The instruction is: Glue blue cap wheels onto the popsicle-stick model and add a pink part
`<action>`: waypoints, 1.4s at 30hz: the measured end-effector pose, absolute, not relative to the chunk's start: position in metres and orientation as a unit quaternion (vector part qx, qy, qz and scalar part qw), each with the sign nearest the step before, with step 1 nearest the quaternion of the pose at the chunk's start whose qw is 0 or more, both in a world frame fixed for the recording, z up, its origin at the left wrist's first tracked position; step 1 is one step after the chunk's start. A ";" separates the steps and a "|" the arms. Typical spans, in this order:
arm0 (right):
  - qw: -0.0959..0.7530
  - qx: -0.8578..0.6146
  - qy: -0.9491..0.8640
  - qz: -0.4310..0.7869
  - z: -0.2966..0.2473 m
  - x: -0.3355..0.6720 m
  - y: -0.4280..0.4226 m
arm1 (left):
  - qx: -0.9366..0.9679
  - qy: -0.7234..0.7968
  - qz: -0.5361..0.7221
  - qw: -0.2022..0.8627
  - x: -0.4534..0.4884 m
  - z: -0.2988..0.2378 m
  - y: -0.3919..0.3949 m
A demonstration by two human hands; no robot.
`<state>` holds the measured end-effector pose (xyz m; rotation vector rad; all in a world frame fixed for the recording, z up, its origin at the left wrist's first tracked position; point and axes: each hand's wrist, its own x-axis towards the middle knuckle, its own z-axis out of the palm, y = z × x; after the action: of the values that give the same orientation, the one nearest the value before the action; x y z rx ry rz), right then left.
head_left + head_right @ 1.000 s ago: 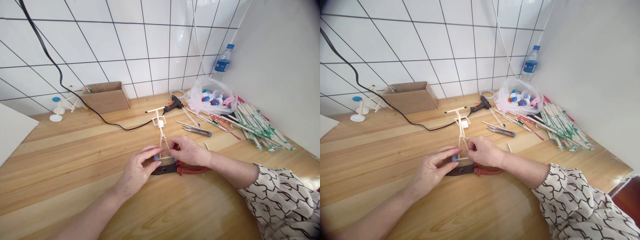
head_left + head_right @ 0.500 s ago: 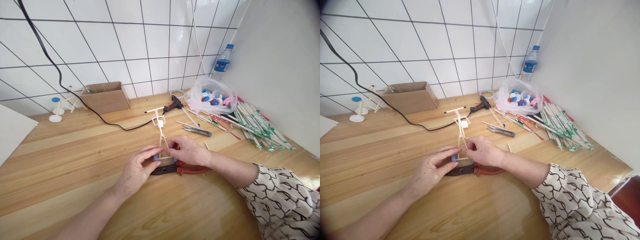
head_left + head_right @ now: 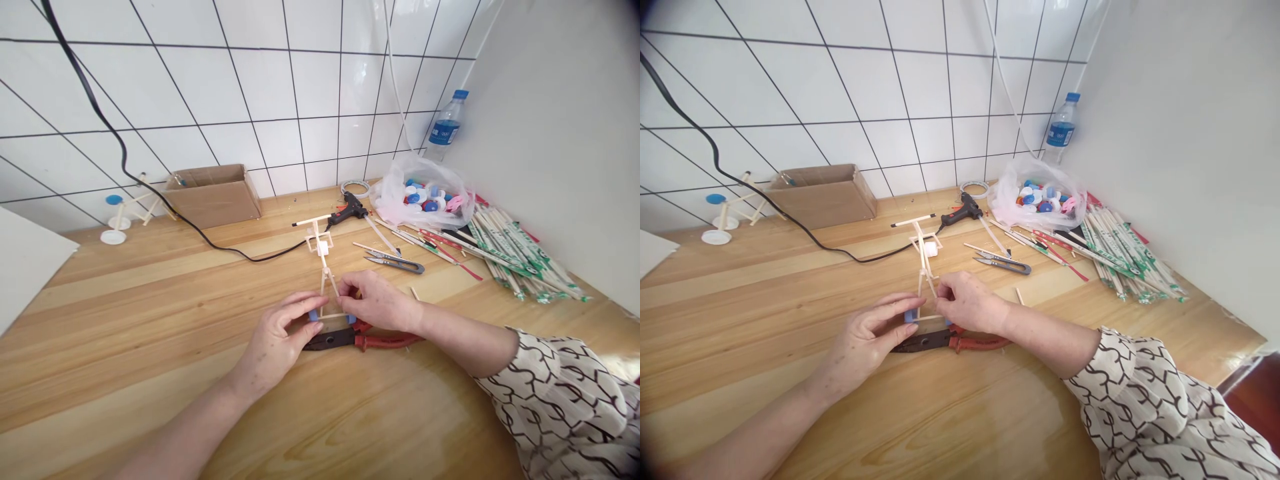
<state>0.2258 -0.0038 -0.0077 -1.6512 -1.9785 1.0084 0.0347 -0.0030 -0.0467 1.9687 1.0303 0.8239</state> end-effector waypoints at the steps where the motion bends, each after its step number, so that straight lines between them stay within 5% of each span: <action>1: 0.185 -0.587 -0.703 0.357 -0.008 0.226 -0.004 | 0.772 0.401 0.323 0.373 0.035 -0.047 -0.003; 42: 0.179 -0.588 -0.700 0.364 -0.005 0.225 -0.005 | 0.777 0.399 0.324 0.362 0.036 -0.044 -0.003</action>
<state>0.2253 -0.0046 -0.0048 -1.6628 -1.9794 1.0281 0.0355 -0.0029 -0.0444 2.0020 1.0284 0.8354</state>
